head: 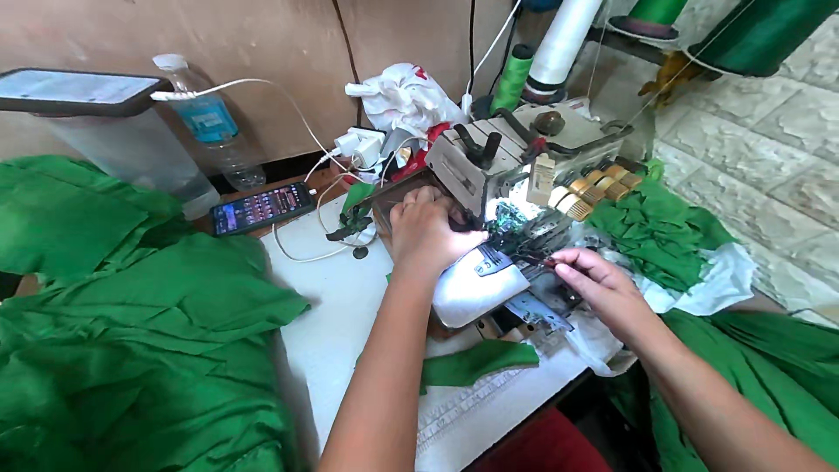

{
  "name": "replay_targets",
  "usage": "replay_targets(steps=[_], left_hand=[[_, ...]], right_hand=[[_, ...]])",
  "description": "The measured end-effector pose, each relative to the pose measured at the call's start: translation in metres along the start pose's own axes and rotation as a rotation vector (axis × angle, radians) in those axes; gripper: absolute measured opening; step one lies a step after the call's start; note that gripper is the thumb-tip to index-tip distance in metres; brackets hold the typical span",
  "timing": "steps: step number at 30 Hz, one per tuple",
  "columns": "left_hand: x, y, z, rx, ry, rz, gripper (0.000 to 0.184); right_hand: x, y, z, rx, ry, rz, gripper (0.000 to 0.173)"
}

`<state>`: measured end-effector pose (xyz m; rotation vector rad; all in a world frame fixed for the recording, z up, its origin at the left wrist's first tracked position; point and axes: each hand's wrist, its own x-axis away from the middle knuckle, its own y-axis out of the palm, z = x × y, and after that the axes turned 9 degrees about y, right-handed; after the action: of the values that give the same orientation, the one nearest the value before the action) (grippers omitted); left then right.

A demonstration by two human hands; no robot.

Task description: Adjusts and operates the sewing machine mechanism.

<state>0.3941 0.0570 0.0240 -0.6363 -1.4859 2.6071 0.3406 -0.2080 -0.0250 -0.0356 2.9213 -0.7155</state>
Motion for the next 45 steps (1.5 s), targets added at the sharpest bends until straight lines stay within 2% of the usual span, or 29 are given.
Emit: replay_targets(steps=[5, 8, 11, 19, 21, 27, 29, 31, 36, 41, 45], left_hand=[[0.002, 0.001, -0.001, 0.016, 0.012, 0.035, 0.045], [-0.001, 0.0, 0.0, 0.023, -0.01, 0.001, 0.046], [-0.003, -0.003, 0.0, 0.029, -0.038, -0.045, 0.05], [-0.003, -0.002, 0.001, 0.038, -0.034, -0.036, 0.049], [-0.002, -0.002, 0.001, 0.046, -0.031, -0.033, 0.05], [-0.003, -0.005, 0.003, 0.063, -0.03, -0.081, 0.045], [-0.003, -0.004, 0.003, 0.057, -0.028, -0.074, 0.045], [-0.004, -0.004, 0.002, 0.066, -0.03, -0.067, 0.045], [-0.005, -0.005, 0.002, 0.06, -0.031, -0.083, 0.045], [-0.004, -0.003, 0.002, 0.043, -0.028, -0.08, 0.047], [-0.005, -0.004, 0.003, 0.04, -0.032, -0.088, 0.046]], right_hand=[[-0.004, -0.012, -0.012, 0.293, -0.217, 0.007, 0.035], [0.003, -0.012, -0.021, 0.46, -0.321, 0.03, 0.03], [0.012, -0.009, -0.034, 0.491, -0.396, 0.067, 0.026], [0.014, -0.005, -0.052, 0.63, -0.536, 0.172, 0.032], [0.013, -0.012, -0.049, 0.61, -0.493, 0.16, 0.034], [-0.005, -0.033, -0.021, 0.352, -0.156, 0.029, 0.036], [-0.013, -0.039, -0.019, 0.314, -0.112, 0.032, 0.036], [-0.015, -0.042, -0.027, 0.343, -0.189, 0.04, 0.036], [-0.001, -0.04, -0.073, 0.622, -0.594, 0.004, 0.029], [-0.007, -0.036, -0.136, 1.006, -0.853, -0.148, 0.028], [-0.028, -0.027, -0.174, 1.207, -1.004, -0.35, 0.023]])
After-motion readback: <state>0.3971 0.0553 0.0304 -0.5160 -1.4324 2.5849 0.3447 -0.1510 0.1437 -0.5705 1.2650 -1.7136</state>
